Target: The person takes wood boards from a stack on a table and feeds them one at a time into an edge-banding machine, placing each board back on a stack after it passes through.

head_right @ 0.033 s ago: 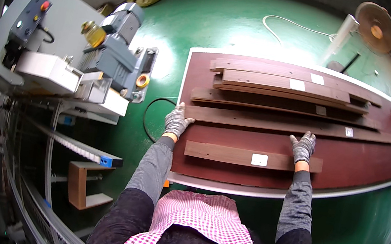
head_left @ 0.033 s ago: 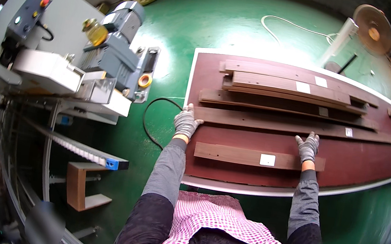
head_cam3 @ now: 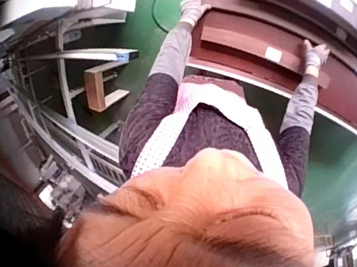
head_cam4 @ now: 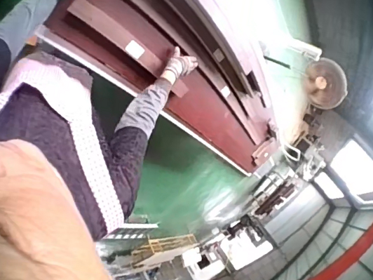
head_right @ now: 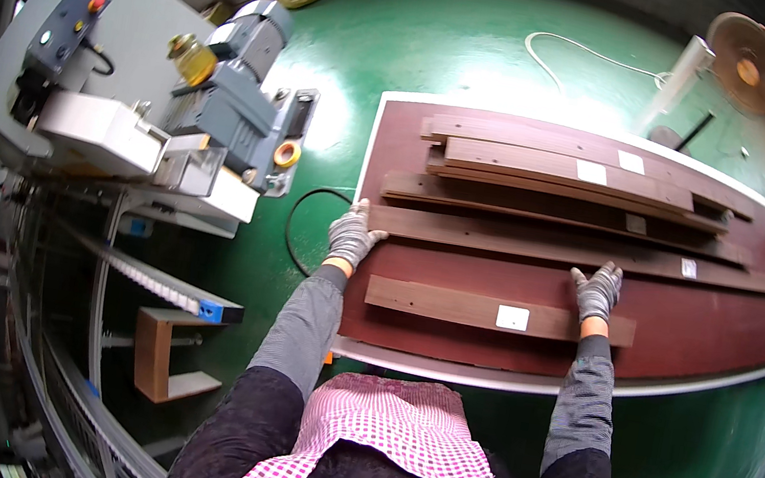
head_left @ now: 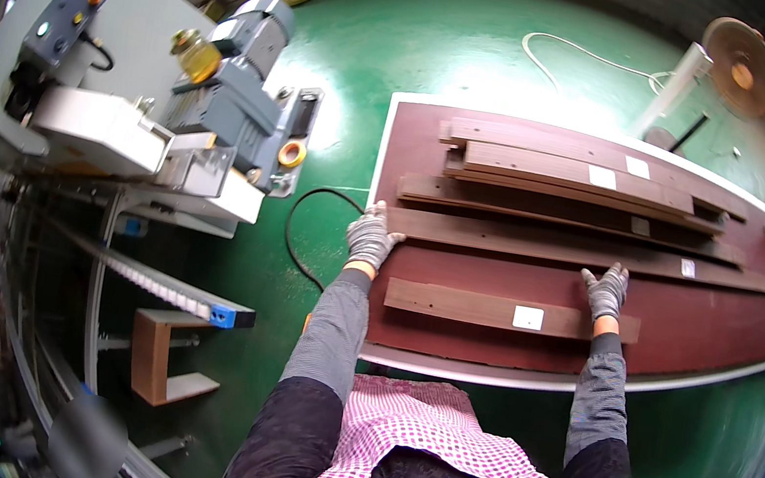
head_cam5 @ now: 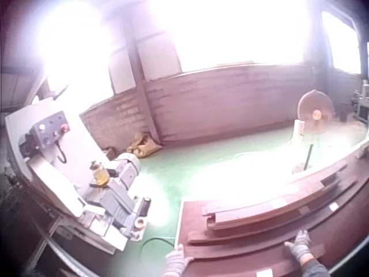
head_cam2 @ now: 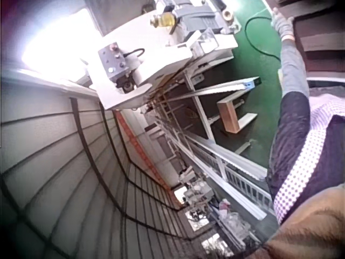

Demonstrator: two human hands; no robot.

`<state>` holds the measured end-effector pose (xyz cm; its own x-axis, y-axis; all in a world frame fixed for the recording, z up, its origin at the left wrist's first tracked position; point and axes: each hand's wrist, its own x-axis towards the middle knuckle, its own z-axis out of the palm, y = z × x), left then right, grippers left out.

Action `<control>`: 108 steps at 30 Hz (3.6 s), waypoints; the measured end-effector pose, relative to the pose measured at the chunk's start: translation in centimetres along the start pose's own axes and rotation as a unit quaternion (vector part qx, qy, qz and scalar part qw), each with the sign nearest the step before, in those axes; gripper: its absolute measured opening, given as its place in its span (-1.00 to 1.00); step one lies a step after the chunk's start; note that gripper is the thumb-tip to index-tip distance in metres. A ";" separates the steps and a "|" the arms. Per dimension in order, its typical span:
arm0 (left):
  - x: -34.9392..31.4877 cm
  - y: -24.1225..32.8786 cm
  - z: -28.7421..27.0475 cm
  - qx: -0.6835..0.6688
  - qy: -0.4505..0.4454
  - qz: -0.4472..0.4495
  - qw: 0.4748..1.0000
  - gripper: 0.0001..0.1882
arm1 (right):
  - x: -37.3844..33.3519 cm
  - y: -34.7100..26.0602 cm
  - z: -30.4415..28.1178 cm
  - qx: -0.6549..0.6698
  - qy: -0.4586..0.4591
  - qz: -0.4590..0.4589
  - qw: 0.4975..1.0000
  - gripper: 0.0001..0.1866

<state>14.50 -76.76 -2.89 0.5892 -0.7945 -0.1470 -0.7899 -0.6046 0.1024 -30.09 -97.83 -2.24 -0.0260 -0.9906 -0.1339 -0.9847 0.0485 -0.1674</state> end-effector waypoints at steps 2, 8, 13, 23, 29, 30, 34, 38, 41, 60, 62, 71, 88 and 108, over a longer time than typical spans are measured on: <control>0.2 0.5 -0.8 -0.009 0.002 -0.001 1.000 -0.04 | 2.6 1.7 4.5 0.011 0.030 -0.025 0.999 0.01; 1.2 0.9 -0.8 -0.011 0.024 -0.015 1.000 -0.03 | 5.5 3.1 9.2 -0.109 0.045 -0.038 0.992 0.04; 1.8 1.5 -3.1 -0.070 -0.114 -0.070 0.989 0.03 | 4.9 0.3 6.6 -0.080 -0.005 0.048 0.996 -0.02; -15.7 -11.1 -5.9 -0.288 0.079 0.175 0.938 -0.35 | -1.5 -4.8 7.8 0.141 0.130 -0.138 0.972 -0.35; -35.6 -32.4 -8.6 -0.190 0.369 -0.024 0.910 -0.53 | -28.6 -24.6 6.5 0.410 0.061 -0.337 0.846 -0.55; -38.4 -36.5 -9.1 -0.188 0.386 -0.078 0.900 -0.52 | -33.5 -27.4 7.0 0.443 0.010 -0.346 0.827 -0.58; -48.4 -51.4 -11.8 -0.076 0.451 -0.208 0.865 -0.44 | -50.3 -36.6 9.7 0.450 -0.174 -0.480 0.733 -0.76; -59.1 -61.0 -12.9 -0.029 0.449 -0.382 0.807 -0.30 | -65.2 -44.5 5.1 0.381 -0.300 -0.658 0.576 -0.80; -66.5 -65.1 -11.7 0.015 0.390 -0.505 0.770 -0.15 | -71.0 -47.8 2.8 0.260 -0.343 -0.751 0.501 -0.79; -78.8 -73.5 -4.6 -0.075 0.265 -0.670 0.690 0.11 | -77.9 -47.0 4.6 -0.003 -0.418 -0.783 0.460 -0.71; -77.7 -74.6 -5.8 -0.045 0.232 -0.687 0.688 0.13 | -76.9 -46.5 5.5 0.011 -0.402 -0.786 0.470 -0.69; -76.3 -80.4 -8.2 -0.122 0.207 -0.766 0.596 0.22 | -75.6 -44.8 4.5 0.014 -0.369 -0.749 0.550 -0.64; -67.8 -88.7 -16.2 -0.022 0.143 -0.638 0.756 0.28 | -73.8 -42.2 5.4 -0.073 -0.336 -0.724 0.598 -0.55; -89.5 -62.8 -9.5 -0.026 0.148 -0.508 0.848 0.10 | -86.7 -52.4 16.8 0.289 -0.889 -0.103 0.338 -0.18</control>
<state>12.98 31.78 13.21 0.9841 0.1644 0.0673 0.1560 -0.9809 0.1160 26.68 -12.30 1.76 0.6850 0.6387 -0.3506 -0.7217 0.5286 -0.4469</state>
